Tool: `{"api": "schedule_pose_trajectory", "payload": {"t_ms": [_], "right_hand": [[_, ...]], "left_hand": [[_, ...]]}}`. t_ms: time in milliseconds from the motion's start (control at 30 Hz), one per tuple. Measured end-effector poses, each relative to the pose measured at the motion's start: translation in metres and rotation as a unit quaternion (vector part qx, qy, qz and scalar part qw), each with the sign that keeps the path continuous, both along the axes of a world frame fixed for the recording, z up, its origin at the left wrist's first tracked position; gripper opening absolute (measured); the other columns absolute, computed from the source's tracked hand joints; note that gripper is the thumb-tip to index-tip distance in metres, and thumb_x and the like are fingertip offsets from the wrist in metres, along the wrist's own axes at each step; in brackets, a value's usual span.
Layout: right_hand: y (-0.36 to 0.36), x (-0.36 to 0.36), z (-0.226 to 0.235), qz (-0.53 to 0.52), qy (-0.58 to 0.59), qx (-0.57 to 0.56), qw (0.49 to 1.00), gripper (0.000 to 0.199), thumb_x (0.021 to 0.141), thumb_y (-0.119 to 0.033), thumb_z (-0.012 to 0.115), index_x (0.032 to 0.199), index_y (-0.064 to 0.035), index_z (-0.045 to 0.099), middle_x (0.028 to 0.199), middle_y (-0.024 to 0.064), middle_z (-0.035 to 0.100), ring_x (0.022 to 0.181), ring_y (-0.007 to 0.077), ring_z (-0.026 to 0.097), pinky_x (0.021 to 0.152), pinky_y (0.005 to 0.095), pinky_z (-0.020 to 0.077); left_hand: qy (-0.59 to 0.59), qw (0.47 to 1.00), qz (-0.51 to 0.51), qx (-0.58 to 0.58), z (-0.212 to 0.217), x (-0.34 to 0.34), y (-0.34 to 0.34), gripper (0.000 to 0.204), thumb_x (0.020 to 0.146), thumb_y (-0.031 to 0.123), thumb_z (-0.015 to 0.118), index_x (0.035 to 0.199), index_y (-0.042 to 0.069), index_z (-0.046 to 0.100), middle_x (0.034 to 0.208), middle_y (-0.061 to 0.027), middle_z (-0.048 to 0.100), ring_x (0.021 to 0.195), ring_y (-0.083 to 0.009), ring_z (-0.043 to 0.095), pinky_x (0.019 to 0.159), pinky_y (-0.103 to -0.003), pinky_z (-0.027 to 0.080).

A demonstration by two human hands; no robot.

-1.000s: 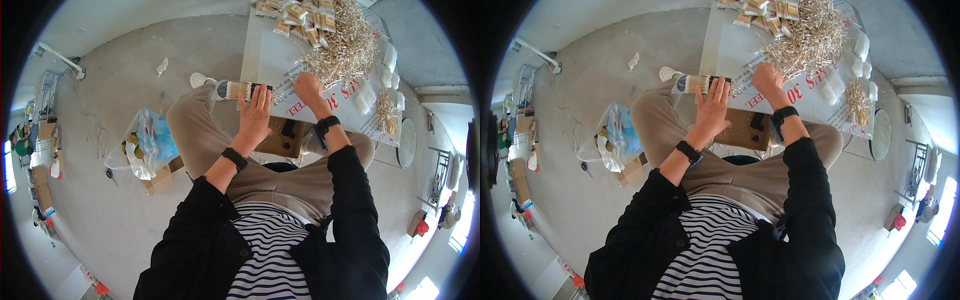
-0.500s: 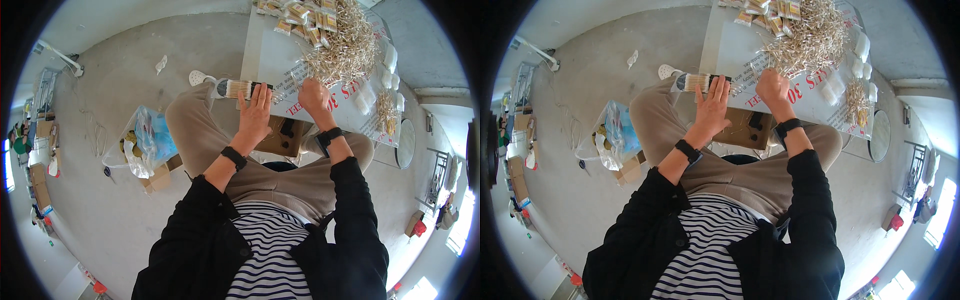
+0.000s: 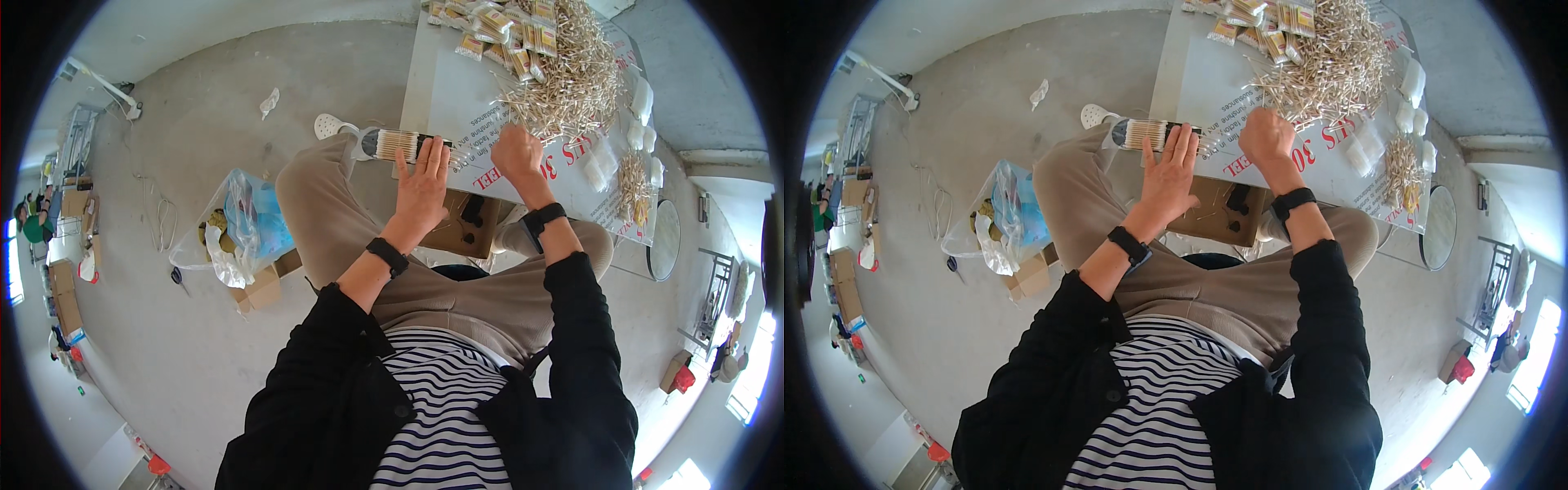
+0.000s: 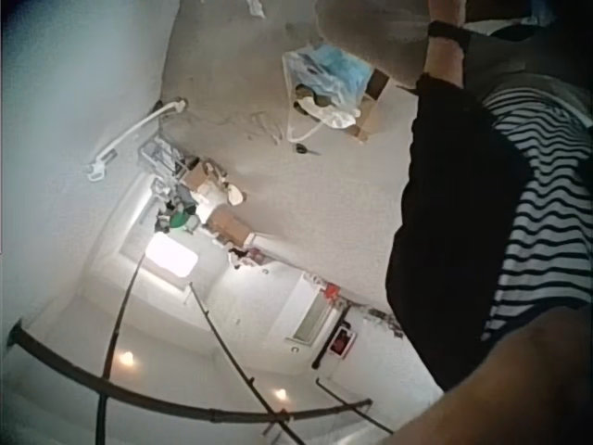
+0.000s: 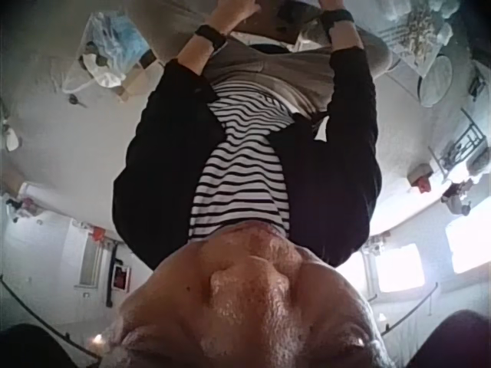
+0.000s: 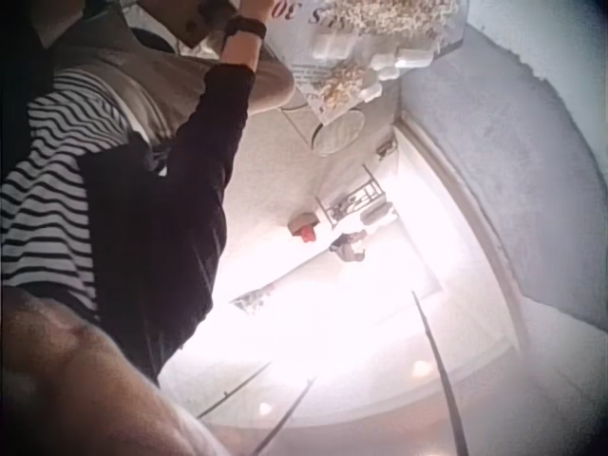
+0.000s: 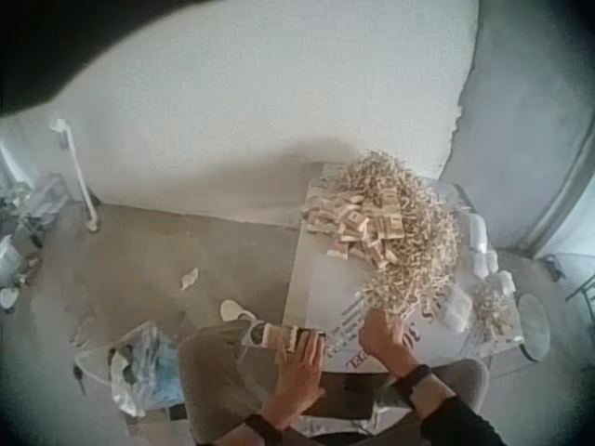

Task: Packing small wooden sticks into individual plastic bags at a workshop table.

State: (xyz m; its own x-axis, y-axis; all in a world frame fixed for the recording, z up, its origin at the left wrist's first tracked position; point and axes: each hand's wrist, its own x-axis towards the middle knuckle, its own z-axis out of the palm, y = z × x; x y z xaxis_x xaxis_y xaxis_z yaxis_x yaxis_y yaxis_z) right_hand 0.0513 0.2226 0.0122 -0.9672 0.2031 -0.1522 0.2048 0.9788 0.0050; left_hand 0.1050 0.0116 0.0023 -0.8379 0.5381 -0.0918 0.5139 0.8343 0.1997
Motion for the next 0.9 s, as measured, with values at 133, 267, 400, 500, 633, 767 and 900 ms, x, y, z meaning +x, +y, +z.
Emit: {"api": "schedule_pose_trajectory", "payload": {"t_ms": [133,267,400,500,633,767,900], "right_hand": [[-0.021,0.0,0.001,0.133,0.1,-0.006,0.986,0.013,0.082,-0.012,0.06,0.09,-0.0059,0.069,0.096,0.0154,0.068,0.082,0.0317,0.072,0.071,0.0426,0.0574],[-0.04,0.001,-0.01,0.251,0.103,-0.029,0.962,0.007,0.081,-0.011,0.063,0.086,-0.0056,0.063,0.09,0.013,0.063,0.077,0.0311,0.07,0.068,0.0413,0.0565],[-0.037,0.0,-0.016,0.262,0.175,-0.064,0.947,0.002,0.079,-0.007,0.063,0.081,-0.0059,0.062,0.087,0.0131,0.062,0.073,0.0308,0.069,0.064,0.0416,0.0556],[-0.032,-0.004,-0.019,0.24,0.17,-0.083,0.952,0.003,0.08,-0.007,0.063,0.083,-0.0074,0.063,0.089,0.012,0.062,0.074,0.0327,0.069,0.066,0.0434,0.0558],[-0.025,0.001,-0.023,0.182,0.192,-0.173,0.949,0.005,0.081,-0.008,0.062,0.086,-0.0088,0.064,0.09,0.0115,0.061,0.075,0.0357,0.068,0.069,0.0451,0.0558],[-0.028,0.003,-0.025,0.121,0.207,-0.202,0.95,0.004,0.085,-0.01,0.061,0.088,-0.0094,0.064,0.092,0.0118,0.061,0.078,0.0379,0.067,0.069,0.0466,0.0555],[-0.039,-0.001,-0.028,0.097,0.185,-0.205,0.956,0.003,0.085,-0.01,0.062,0.087,-0.0094,0.063,0.089,0.0109,0.062,0.082,0.0362,0.065,0.071,0.0463,0.0536]], "left_hand": [[-0.004,1.0,0.005,0.005,0.001,0.0,-0.002,0.125,0.06,0.037,0.092,0.157,0.003,0.021,0.167,-0.0107,0.015,0.154,-0.025,0.017,0.119,-0.066,0.011],[-0.005,1.0,0.004,0.002,-0.001,0.0,0.002,0.127,0.058,0.038,0.092,0.157,0.003,0.022,0.166,-0.0107,0.016,0.154,-0.025,0.017,0.119,-0.067,0.012],[0.007,1.0,0.007,-0.005,-0.002,0.0,0.002,0.128,0.057,0.039,0.093,0.157,0.004,0.022,0.165,-0.0114,0.018,0.154,-0.0256,0.018,0.119,-0.067,0.012],[0.012,1.0,0.007,0.001,-0.003,0.001,-0.001,0.127,0.058,0.038,0.092,0.157,0.004,0.022,0.165,-0.0119,0.018,0.154,-0.0258,0.018,0.119,-0.067,0.012],[-0.001,1.0,0.001,-0.003,-0.002,0.0,0.001,0.126,0.059,0.038,0.092,0.158,0.004,0.021,0.165,-0.0119,0.018,0.154,-0.0257,0.018,0.119,-0.067,0.012],[0.003,1.0,0.005,0.002,0.0,0.001,-0.001,0.125,0.059,0.037,0.092,0.157,0.004,0.022,0.166,-0.0114,0.017,0.154,-0.0257,0.019,0.119,-0.067,0.013],[0.0,1.0,0.007,0.008,0.0,0.0,0.001,0.123,0.06,0.036,0.091,0.157,0.004,0.023,0.166,-0.0113,0.018,0.153,-0.0259,0.019,0.119,-0.067,0.013]]}}
